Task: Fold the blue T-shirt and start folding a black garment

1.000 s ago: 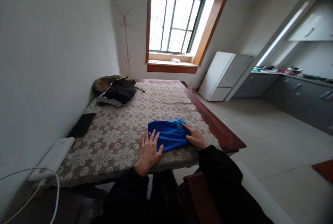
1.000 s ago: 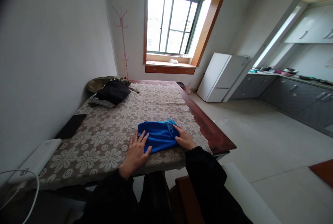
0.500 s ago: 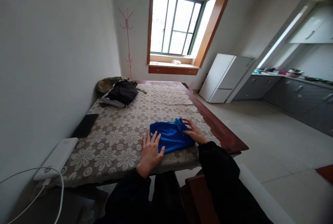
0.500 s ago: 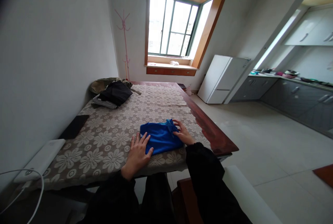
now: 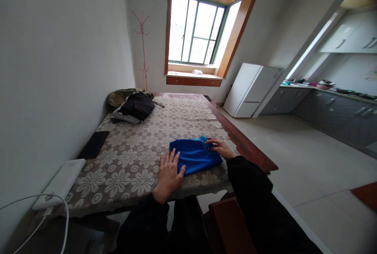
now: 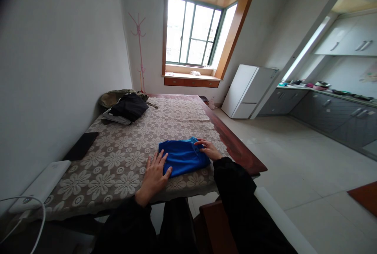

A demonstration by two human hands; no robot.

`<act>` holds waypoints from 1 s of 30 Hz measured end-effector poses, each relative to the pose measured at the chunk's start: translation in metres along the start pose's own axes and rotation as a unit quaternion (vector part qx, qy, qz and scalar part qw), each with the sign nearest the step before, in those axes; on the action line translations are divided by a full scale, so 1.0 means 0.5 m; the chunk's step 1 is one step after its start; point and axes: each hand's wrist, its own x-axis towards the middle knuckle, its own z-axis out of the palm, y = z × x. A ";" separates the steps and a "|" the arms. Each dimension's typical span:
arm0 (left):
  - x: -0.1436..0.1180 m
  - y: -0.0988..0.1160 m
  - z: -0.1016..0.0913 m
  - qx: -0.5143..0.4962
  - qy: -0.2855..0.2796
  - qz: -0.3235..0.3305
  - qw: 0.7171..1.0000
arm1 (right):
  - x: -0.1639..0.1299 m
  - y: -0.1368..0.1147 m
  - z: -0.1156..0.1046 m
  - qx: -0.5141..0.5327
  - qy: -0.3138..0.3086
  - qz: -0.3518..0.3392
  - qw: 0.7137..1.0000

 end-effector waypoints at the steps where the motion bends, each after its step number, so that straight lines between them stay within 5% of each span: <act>1: 0.000 -0.001 0.000 0.000 0.001 -0.001 1.000 | 0.003 0.005 -0.011 -0.010 0.000 0.003 1.000; 8: 0.000 -0.002 0.002 0.012 -0.001 0.008 1.000 | 0.020 0.048 -0.184 -0.127 0.043 0.029 0.991; 13: -0.002 -0.003 0.004 0.018 -0.005 0.010 1.000 | 0.002 0.081 -0.332 -0.246 0.125 0.089 0.957; 16: -0.002 -0.005 0.007 0.020 -0.001 0.015 1.000 | -0.029 0.099 -0.381 -0.286 0.168 0.133 0.934; 21: -0.002 -0.002 0.006 0.024 -0.002 0.016 1.000 | -0.054 0.121 -0.363 -0.391 0.215 0.104 0.889; 26: -0.001 0.001 0.005 0.029 -0.007 0.016 0.999 | -0.002 0.105 -0.282 -0.457 0.065 -0.038 0.886; 30: -0.001 0.000 0.007 0.038 -0.006 0.019 0.999 | 0.061 0.087 -0.238 -0.508 0.016 0.008 0.861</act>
